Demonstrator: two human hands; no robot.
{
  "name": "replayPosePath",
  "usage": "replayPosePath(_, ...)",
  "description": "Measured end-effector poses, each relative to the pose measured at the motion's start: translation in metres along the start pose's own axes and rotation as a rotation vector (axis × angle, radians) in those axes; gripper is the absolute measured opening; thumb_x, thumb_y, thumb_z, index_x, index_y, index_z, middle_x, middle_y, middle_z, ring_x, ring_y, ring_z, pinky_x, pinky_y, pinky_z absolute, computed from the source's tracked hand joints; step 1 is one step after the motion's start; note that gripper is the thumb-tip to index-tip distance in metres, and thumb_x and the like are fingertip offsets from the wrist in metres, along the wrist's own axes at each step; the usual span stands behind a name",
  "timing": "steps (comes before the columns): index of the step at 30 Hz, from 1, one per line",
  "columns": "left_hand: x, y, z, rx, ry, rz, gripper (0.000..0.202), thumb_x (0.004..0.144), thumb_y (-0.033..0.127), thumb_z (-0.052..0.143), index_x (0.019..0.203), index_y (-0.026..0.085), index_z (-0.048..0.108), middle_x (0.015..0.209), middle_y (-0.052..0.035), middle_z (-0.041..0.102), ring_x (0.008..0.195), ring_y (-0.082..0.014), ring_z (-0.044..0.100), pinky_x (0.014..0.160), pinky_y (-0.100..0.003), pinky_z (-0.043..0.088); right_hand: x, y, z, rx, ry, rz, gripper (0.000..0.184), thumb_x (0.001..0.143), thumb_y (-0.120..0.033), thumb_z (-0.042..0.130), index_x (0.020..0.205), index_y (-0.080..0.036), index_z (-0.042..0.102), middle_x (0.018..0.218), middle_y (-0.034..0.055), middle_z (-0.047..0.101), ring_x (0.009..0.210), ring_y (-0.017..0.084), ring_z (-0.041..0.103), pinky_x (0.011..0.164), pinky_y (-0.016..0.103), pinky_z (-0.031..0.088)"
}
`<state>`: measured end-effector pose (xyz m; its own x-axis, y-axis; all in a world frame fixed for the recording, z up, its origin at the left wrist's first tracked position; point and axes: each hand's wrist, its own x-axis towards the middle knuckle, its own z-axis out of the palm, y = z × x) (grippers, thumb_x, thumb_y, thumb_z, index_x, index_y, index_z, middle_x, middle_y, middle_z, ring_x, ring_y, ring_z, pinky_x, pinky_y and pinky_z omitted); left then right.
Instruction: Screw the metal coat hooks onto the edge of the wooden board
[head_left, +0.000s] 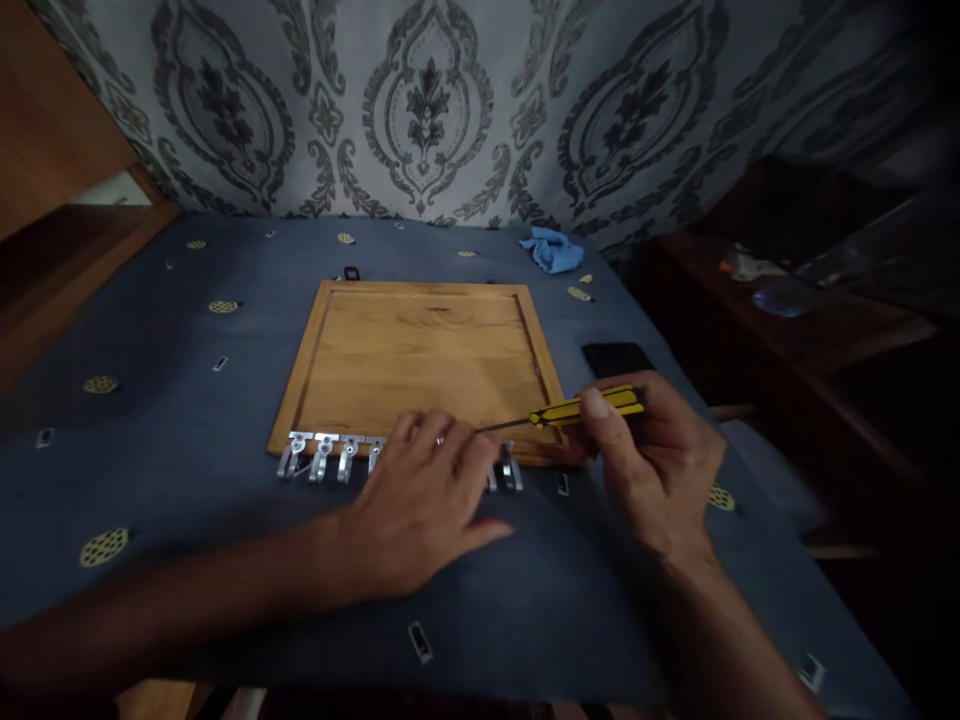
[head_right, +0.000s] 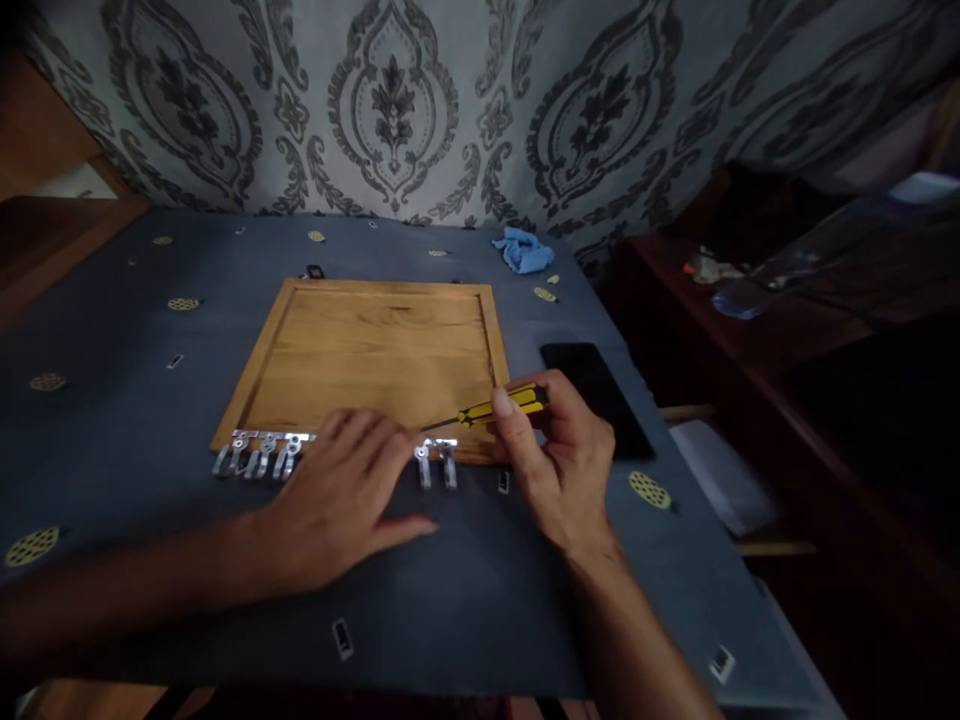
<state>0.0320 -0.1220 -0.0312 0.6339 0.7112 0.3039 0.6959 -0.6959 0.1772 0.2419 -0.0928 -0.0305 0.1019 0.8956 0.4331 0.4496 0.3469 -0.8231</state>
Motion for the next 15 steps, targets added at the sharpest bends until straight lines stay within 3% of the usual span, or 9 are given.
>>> replayPosePath(5, 0.01, -0.011, 0.007, -0.072, -0.099, -0.159, 0.077, 0.078, 0.057, 0.079, 0.131, 0.013, 0.043, 0.117, -0.0126, 0.066, 0.11, -0.0321, 0.06, 0.096, -0.05, 0.046, -0.001, -0.003, -0.002, -0.048, 0.025, -0.01, 0.025, 0.092, -0.049, 0.064, 0.082, -0.026, 0.062, 0.06, -0.003, 0.06, 0.047, 0.013, 0.054, 0.048, 0.029, 0.043)
replayPosePath(15, 0.019, -0.009, 0.006, -0.151, -0.193, -0.244, 0.083, 0.075, 0.046, 0.084, 0.136, 0.014, 0.038, 0.12, -0.0135, 0.066, 0.113, -0.0335, 0.063, 0.099, -0.052, 0.047, -0.004, -0.006, -0.003, -0.083, 0.054, -0.017, 0.029, 0.092, -0.054, 0.062, 0.084, -0.026, 0.061, 0.062, -0.002, 0.06, 0.052, 0.014, 0.057, 0.052, 0.031, 0.044)
